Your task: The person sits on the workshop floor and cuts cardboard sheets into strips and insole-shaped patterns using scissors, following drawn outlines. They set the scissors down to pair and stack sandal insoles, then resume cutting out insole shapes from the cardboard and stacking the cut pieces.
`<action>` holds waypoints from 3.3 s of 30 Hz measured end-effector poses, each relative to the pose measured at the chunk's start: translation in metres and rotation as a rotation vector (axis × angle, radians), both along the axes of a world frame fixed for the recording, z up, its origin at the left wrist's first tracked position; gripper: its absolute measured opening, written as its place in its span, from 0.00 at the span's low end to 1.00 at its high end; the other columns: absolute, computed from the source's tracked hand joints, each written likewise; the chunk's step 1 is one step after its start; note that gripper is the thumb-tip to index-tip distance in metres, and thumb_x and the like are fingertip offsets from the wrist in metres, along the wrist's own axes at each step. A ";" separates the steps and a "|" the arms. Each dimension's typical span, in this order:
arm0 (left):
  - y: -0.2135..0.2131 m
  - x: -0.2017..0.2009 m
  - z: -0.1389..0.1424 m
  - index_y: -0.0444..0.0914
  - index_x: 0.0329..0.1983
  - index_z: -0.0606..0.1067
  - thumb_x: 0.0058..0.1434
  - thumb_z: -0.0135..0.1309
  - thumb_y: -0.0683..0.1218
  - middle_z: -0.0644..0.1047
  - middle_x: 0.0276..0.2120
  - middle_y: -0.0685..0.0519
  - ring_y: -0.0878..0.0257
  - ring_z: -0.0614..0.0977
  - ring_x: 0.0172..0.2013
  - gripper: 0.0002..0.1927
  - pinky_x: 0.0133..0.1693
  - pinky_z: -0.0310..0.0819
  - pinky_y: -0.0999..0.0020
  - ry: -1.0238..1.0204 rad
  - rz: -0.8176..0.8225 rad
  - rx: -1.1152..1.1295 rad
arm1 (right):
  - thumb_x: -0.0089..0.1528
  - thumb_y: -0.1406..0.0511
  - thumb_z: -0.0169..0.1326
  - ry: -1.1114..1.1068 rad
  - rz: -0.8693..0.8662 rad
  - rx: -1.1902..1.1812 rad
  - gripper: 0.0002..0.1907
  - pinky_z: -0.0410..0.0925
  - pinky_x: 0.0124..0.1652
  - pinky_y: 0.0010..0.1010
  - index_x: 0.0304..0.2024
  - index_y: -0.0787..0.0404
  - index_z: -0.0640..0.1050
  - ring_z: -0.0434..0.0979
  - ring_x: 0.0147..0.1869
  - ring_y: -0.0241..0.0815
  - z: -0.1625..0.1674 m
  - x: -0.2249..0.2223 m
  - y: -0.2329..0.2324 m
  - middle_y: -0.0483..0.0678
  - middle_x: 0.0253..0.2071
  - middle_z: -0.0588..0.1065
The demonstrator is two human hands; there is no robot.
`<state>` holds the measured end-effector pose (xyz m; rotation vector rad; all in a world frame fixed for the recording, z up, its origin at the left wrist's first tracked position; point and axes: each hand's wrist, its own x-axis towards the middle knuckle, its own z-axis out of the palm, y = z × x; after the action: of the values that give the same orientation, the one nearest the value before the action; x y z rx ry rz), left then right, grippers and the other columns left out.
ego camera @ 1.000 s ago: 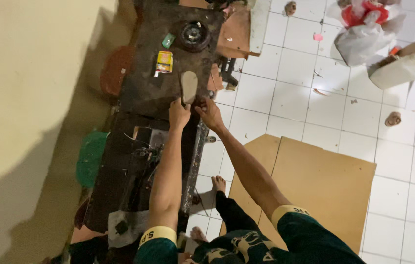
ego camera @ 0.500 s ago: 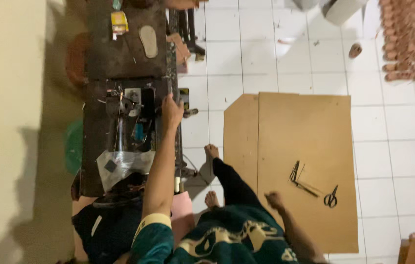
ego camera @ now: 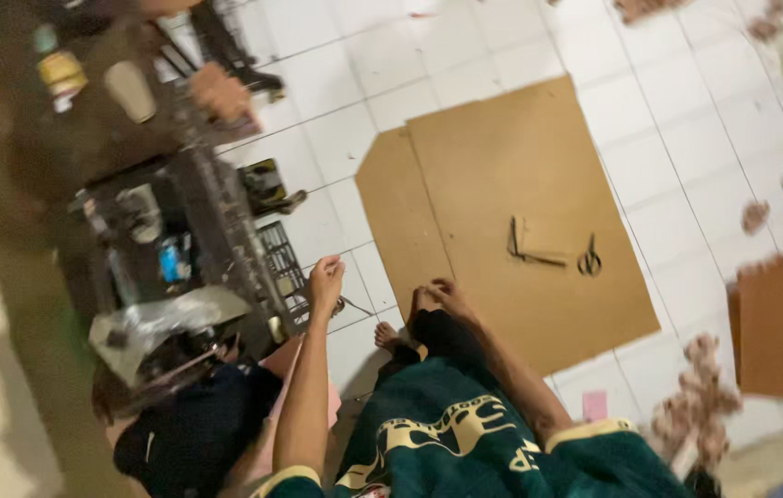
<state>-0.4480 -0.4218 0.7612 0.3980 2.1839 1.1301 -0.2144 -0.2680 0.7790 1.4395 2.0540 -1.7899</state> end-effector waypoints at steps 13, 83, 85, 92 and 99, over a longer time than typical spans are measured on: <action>0.153 0.260 0.005 0.32 0.52 0.79 0.64 0.58 0.46 0.83 0.48 0.44 0.58 0.83 0.50 0.17 0.52 0.75 0.65 -0.155 -0.461 -0.051 | 0.63 0.55 0.59 -0.019 -0.559 0.132 0.20 0.73 0.36 0.37 0.47 0.65 0.82 0.81 0.39 0.47 0.016 0.317 0.116 0.54 0.38 0.82; 0.837 0.826 -0.337 0.32 0.56 0.75 0.68 0.55 0.49 0.82 0.47 0.43 0.55 0.85 0.48 0.19 0.47 0.80 0.63 -0.149 -1.096 -0.008 | 0.61 0.57 0.61 0.045 -1.231 -0.045 0.28 0.77 0.43 0.33 0.61 0.59 0.72 0.82 0.48 0.41 -0.371 0.888 0.652 0.53 0.52 0.80; 0.876 0.851 -0.355 0.32 0.54 0.76 0.67 0.55 0.49 0.82 0.47 0.43 0.54 0.85 0.48 0.18 0.47 0.80 0.63 -0.125 -1.126 0.046 | 0.60 0.58 0.62 -0.119 -1.166 0.060 0.27 0.75 0.47 0.35 0.59 0.60 0.74 0.82 0.50 0.44 -0.400 0.893 0.677 0.54 0.54 0.78; 0.983 0.929 -0.405 0.33 0.54 0.76 0.66 0.55 0.47 0.81 0.49 0.41 0.52 0.84 0.50 0.17 0.47 0.81 0.61 -0.044 -1.311 0.178 | 0.57 0.60 0.67 -0.643 -0.887 0.355 0.22 0.61 0.64 0.48 0.54 0.50 0.80 0.61 0.71 0.62 -0.474 0.946 0.766 0.62 0.70 0.60; 1.025 0.940 -0.491 0.32 0.56 0.75 0.68 0.55 0.47 0.81 0.51 0.42 0.49 0.83 0.51 0.18 0.51 0.79 0.59 0.118 -1.440 0.360 | 0.55 0.60 0.67 -0.972 -0.674 0.325 0.27 0.43 0.68 0.59 0.57 0.50 0.77 0.46 0.77 0.59 -0.539 0.999 0.789 0.56 0.73 0.55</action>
<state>0.4924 0.6028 0.2699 1.8099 1.1354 0.5811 0.7850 0.5211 0.2402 2.5877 1.4167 -0.5101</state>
